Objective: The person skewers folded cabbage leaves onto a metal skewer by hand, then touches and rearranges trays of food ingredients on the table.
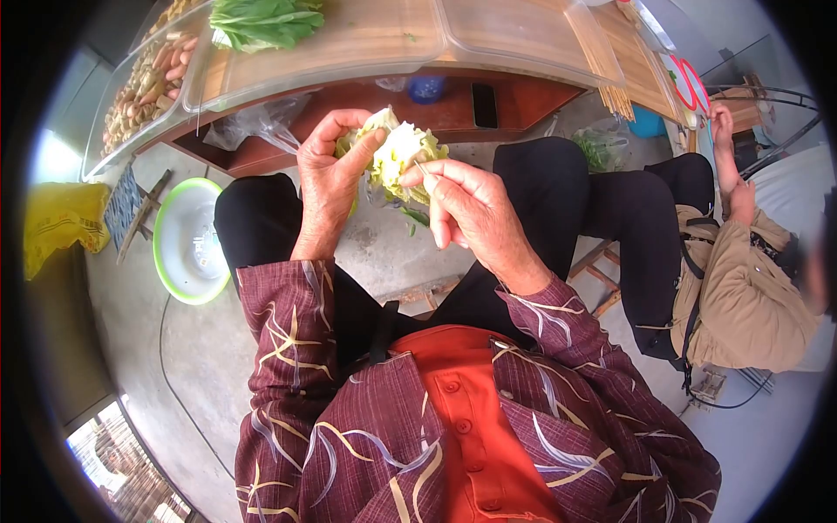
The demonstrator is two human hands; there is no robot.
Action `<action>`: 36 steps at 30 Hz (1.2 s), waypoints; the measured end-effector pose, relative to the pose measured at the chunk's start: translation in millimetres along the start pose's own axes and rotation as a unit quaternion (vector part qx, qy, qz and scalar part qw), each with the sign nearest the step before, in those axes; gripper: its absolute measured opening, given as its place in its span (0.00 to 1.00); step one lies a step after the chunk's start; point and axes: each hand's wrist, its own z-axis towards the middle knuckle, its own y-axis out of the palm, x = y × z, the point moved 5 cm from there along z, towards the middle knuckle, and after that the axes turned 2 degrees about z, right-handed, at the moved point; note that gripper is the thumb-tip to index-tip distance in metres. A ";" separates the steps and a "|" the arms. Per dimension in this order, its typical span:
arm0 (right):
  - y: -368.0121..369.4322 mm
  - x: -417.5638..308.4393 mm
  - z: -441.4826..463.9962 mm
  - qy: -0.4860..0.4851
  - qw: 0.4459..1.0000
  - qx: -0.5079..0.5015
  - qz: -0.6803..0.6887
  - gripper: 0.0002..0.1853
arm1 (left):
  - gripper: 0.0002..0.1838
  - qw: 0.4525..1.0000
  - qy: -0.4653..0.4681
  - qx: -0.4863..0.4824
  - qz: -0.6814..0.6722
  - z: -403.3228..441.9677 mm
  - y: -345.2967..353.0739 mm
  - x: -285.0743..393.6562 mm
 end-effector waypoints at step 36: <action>-18.3 32.4 5.9 -0.058 0.985 0.047 0.153 0.07 | 0.30 0.960 -0.176 -0.055 -0.210 0.7 10.3 -10.5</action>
